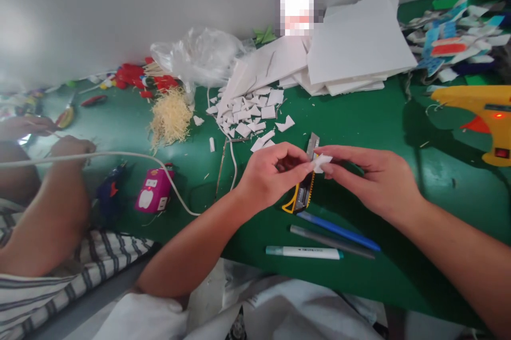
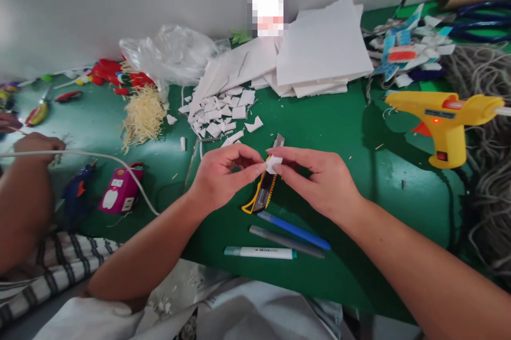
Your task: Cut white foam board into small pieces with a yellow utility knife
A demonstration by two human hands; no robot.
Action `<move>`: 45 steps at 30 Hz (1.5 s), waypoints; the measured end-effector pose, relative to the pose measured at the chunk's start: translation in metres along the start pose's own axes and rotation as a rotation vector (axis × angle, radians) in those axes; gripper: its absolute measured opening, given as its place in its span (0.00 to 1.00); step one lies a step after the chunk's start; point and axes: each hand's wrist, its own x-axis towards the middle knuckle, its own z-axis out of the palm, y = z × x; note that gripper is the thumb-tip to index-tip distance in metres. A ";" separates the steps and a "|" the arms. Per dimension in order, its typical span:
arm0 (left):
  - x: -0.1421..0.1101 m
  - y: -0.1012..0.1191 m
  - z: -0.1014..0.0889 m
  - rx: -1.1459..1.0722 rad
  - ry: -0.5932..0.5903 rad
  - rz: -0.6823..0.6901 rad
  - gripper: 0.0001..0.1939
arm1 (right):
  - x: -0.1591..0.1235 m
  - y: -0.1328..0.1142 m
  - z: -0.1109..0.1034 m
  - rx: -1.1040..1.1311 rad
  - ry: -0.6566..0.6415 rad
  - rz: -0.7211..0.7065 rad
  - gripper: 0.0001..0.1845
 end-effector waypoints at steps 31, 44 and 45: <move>-0.026 0.045 0.006 1.017 -0.409 -0.215 0.33 | 0.013 0.016 -0.007 0.287 0.401 0.196 0.13; -0.020 0.035 0.019 1.150 -0.425 -0.211 0.41 | 0.052 0.027 -0.053 0.502 0.470 0.278 0.20; -0.018 0.035 0.018 1.147 -0.412 -0.218 0.41 | 0.055 0.029 -0.055 0.494 0.507 0.294 0.20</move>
